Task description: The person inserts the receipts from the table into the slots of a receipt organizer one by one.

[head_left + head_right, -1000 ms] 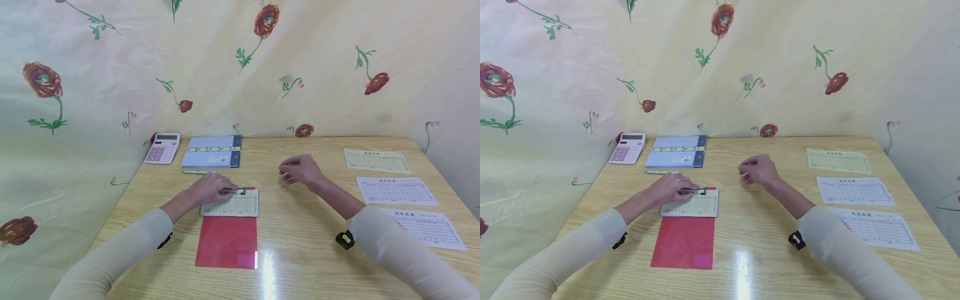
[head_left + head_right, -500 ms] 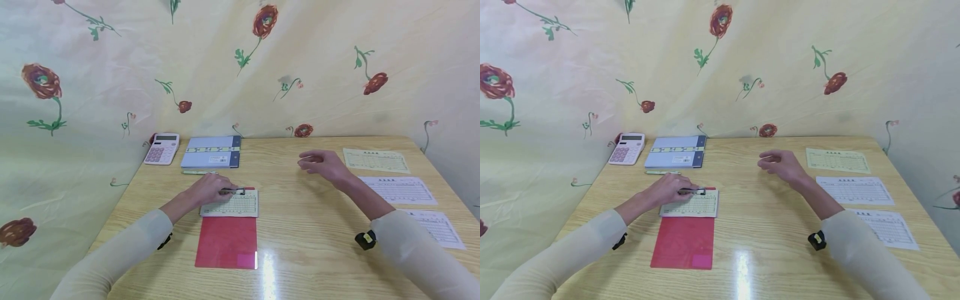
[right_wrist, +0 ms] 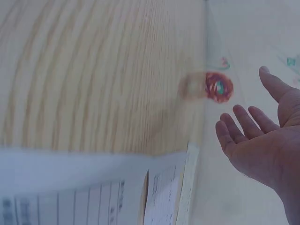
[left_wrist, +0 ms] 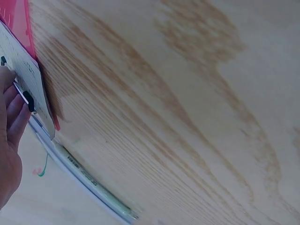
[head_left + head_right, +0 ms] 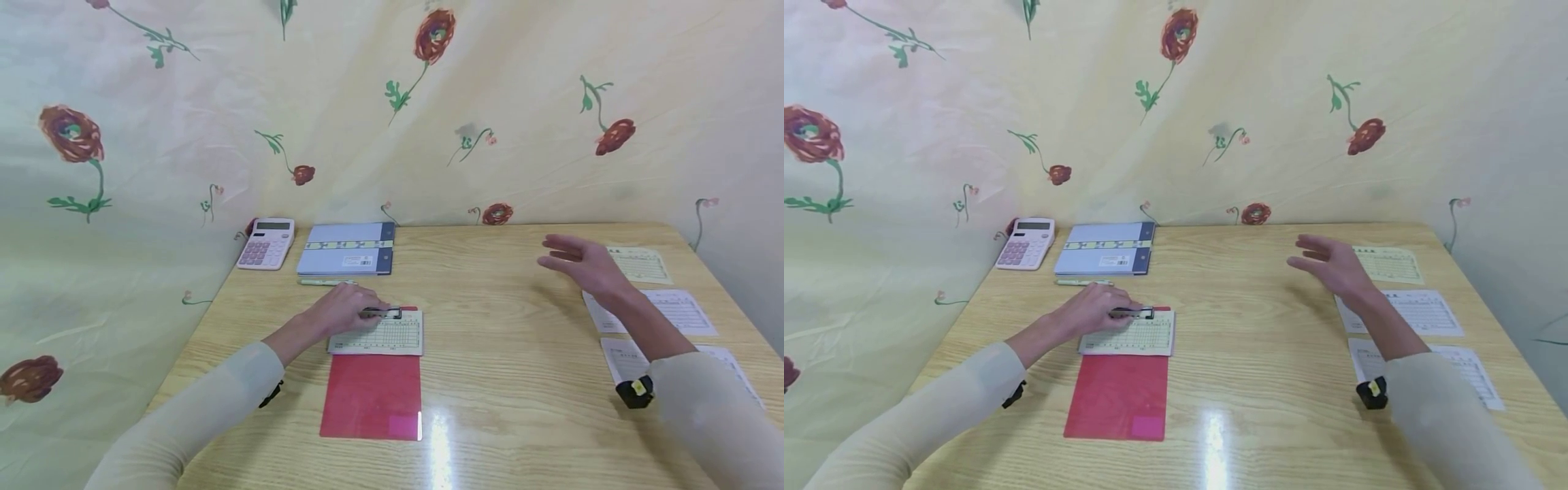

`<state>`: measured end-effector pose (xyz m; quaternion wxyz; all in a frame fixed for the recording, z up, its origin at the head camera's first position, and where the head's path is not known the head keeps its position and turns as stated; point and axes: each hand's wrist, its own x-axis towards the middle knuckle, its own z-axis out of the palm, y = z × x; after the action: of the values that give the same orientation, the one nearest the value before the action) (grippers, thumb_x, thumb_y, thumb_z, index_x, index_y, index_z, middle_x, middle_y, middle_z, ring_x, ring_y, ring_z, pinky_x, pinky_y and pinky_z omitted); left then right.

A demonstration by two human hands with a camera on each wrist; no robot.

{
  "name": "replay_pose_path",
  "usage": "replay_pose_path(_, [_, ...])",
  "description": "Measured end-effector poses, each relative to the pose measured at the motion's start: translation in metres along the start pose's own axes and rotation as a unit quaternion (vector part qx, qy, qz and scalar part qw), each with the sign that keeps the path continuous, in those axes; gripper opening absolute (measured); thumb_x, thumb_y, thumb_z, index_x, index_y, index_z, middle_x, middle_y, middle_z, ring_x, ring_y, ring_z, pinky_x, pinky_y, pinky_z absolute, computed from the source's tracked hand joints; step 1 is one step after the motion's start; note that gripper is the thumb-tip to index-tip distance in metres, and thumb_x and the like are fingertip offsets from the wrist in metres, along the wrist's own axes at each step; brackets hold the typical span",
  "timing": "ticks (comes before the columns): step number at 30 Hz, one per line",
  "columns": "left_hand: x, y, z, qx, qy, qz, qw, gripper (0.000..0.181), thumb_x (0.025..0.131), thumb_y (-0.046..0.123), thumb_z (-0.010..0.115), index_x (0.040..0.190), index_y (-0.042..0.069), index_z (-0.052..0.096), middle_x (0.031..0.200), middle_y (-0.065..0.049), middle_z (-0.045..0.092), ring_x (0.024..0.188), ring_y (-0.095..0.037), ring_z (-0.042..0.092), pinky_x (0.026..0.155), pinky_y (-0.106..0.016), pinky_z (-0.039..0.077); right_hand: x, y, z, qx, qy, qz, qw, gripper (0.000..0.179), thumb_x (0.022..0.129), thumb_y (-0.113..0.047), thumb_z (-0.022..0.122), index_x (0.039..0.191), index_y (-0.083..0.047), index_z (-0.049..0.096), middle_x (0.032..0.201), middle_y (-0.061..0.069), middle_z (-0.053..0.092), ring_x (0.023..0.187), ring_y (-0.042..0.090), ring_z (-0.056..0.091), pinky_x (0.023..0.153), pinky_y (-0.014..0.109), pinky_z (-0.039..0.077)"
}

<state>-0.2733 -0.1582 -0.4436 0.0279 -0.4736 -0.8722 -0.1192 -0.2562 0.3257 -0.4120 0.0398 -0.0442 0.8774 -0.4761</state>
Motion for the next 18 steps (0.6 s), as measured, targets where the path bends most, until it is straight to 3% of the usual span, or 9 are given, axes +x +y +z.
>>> replay_pose_path(3, [0.000, 0.001, 0.000, -0.007, 0.002, 0.002, 1.0000, 0.026, 0.094, 0.014, 0.080, 0.120, 0.013, 0.082, 0.108, 0.000, 0.081, 0.058, 0.000, 0.046, 0.051, -0.017, 0.034, -0.002, 0.012, -0.014, -0.011, 0.020, 0.013, 0.9996, 0.084, 0.104, -0.044, 0.068, 0.167, -0.003, 0.028, 0.165, 0.026, 0.038, 0.150, 0.048, 0.036, 0.096, 0.019, 0.045])
replay_pose_path(6, [0.000, 0.001, -0.001, -0.013, -0.001, -0.002, 0.9999, 0.025, 0.094, 0.014, 0.080, 0.118, 0.012, 0.082, 0.110, -0.001, 0.081, 0.055, 0.000, 0.044, 0.050, -0.018, 0.033, -0.003, 0.025, -0.027, -0.026, 0.045, 0.024, 0.9984, 0.089, 0.104, -0.047, 0.066, 0.168, -0.002, 0.022, 0.168, 0.028, 0.032, 0.152, 0.051, 0.030, 0.113, 0.048, 0.042])
replay_pose_path(9, [0.001, 0.001, -0.001, -0.013, -0.006, -0.007, 0.9999, 0.024, 0.094, 0.015, 0.080, 0.118, 0.013, 0.082, 0.110, -0.001, 0.081, 0.058, -0.001, 0.047, 0.051, -0.017, 0.033, -0.006, 0.037, -0.038, -0.033, 0.076, 0.034, 0.9960, 0.093, 0.105, -0.050, 0.064, 0.168, -0.001, 0.017, 0.169, 0.029, 0.025, 0.153, 0.054, 0.023, 0.115, 0.070, 0.030])
replay_pose_path(18, [0.000, 0.001, -0.003, -0.014, -0.011, -0.013, 0.9998, 0.025, 0.093, 0.014, 0.080, 0.118, 0.014, 0.083, 0.110, 0.000, 0.081, 0.066, -0.003, 0.056, 0.053, -0.017, 0.036, -0.009, 0.073, -0.061, -0.042, 0.170, 0.081, 0.9811, 0.100, 0.104, -0.049, 0.062, 0.168, 0.003, 0.005, 0.172, 0.029, 0.010, 0.156, 0.055, 0.010, 0.119, 0.071, 0.018])
